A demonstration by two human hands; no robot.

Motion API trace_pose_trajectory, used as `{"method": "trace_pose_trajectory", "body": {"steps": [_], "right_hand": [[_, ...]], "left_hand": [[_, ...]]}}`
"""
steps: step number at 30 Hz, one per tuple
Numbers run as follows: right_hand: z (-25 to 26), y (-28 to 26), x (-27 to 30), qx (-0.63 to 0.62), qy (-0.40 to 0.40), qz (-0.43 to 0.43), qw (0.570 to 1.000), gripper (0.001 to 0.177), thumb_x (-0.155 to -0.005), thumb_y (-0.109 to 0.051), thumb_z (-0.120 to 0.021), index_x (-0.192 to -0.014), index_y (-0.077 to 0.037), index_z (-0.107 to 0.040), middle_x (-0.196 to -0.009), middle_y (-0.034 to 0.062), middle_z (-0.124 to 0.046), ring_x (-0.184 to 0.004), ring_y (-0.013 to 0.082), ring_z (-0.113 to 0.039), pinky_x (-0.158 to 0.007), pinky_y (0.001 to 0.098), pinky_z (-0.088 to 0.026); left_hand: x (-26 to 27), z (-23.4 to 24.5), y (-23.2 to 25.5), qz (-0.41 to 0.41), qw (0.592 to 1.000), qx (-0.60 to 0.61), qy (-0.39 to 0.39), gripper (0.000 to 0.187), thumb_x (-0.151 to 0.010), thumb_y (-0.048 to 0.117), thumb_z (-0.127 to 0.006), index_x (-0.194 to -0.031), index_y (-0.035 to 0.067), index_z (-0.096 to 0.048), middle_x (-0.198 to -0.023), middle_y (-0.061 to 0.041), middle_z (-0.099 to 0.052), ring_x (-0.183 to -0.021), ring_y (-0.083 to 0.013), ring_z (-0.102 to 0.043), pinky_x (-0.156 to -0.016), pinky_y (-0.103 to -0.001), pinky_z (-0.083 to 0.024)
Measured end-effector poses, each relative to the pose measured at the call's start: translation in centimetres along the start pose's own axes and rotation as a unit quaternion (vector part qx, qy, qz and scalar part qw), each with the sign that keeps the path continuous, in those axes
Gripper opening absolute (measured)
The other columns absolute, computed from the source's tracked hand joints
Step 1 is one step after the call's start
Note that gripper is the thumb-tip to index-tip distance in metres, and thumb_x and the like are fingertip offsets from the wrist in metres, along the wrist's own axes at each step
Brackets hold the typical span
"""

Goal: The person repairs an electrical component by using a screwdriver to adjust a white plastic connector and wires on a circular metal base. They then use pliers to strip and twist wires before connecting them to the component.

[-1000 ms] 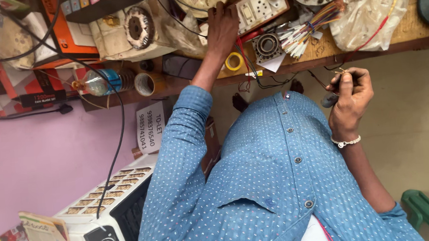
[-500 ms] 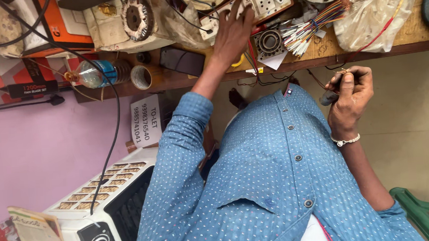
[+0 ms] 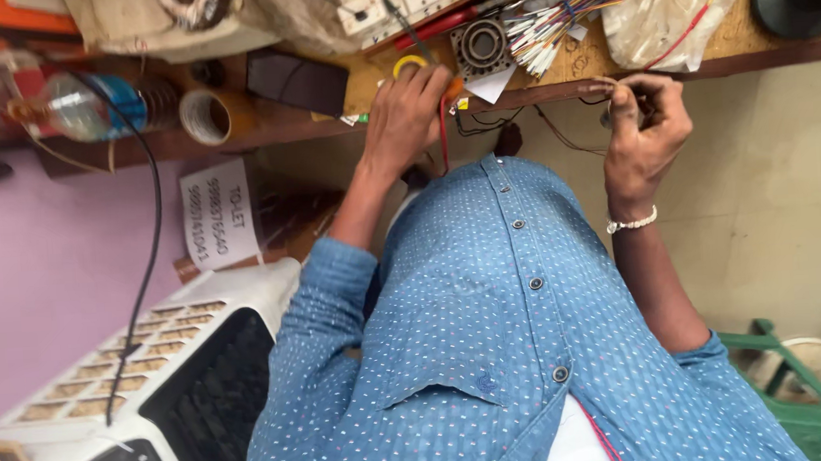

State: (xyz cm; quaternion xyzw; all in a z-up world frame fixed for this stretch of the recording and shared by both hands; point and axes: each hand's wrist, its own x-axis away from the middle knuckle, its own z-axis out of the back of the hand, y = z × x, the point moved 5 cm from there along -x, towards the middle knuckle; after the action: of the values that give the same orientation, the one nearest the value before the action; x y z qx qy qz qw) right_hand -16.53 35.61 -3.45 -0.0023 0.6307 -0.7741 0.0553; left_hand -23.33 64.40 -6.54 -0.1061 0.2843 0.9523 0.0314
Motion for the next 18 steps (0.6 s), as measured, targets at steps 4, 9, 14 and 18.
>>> {"method": "trace_pose_trajectory", "body": {"steps": [4, 9, 14, 18], "right_hand": [[-3.2, -1.1, -2.5, 0.058, -0.05, 0.034, 0.997, 0.018, -0.108, -0.016, -0.076, -0.108, 0.0, -0.067, -0.099, 0.0044, -0.069, -0.088, 0.0122, -0.068, -0.081, 0.0273, -0.056], [-11.3, -1.2, -7.4, 0.291, -0.095, 0.285, 0.908, 0.016, -0.098, -0.003, -0.088, -0.101, -0.002, -0.072, -0.098, 0.0102, -0.076, -0.095, 0.0275, -0.067, -0.084, 0.0426, -0.051], [-18.4, 3.4, -10.5, 0.339, -0.145, 0.359, 0.857, 0.014, -0.094, -0.004, -0.078, -0.105, -0.001, -0.07, -0.098, 0.0164, -0.072, -0.094, 0.0377, -0.066, -0.082, 0.0494, -0.049], [-20.9, 6.4, -12.2, 0.42, -0.123, 0.382, 0.814, 0.017, -0.093, -0.014, -0.079, -0.1, -0.002, -0.069, -0.095, 0.0209, -0.068, -0.093, 0.0437, -0.062, -0.079, 0.0524, -0.048]], "left_hand": [[6.9, 1.1, -1.4, 0.12, 0.99, 0.009, 0.066, 0.025, -0.089, 0.012, -0.072, -0.111, 0.009, -0.059, -0.104, -0.011, -0.069, -0.097, -0.0346, -0.067, -0.082, -0.047, -0.052], [14.8, -0.6, -5.5, 0.237, 0.968, 0.028, 0.083, 0.027, -0.093, 0.012, -0.072, -0.117, 0.007, -0.062, -0.101, -0.016, -0.071, -0.087, -0.0399, -0.068, -0.072, -0.05, -0.052], [19.4, -1.6, -8.0, 0.277, 0.947, 0.072, 0.145, 0.028, -0.094, 0.013, -0.074, -0.118, 0.009, -0.061, -0.106, -0.015, -0.071, -0.095, -0.0392, -0.07, -0.076, -0.048, -0.054], [22.6, -1.8, -9.2, 0.318, 0.927, 0.092, 0.177, 0.029, -0.093, 0.011, -0.072, -0.12, 0.01, -0.062, -0.111, -0.013, -0.072, -0.099, -0.0376, -0.07, -0.079, -0.047, -0.055]]}}
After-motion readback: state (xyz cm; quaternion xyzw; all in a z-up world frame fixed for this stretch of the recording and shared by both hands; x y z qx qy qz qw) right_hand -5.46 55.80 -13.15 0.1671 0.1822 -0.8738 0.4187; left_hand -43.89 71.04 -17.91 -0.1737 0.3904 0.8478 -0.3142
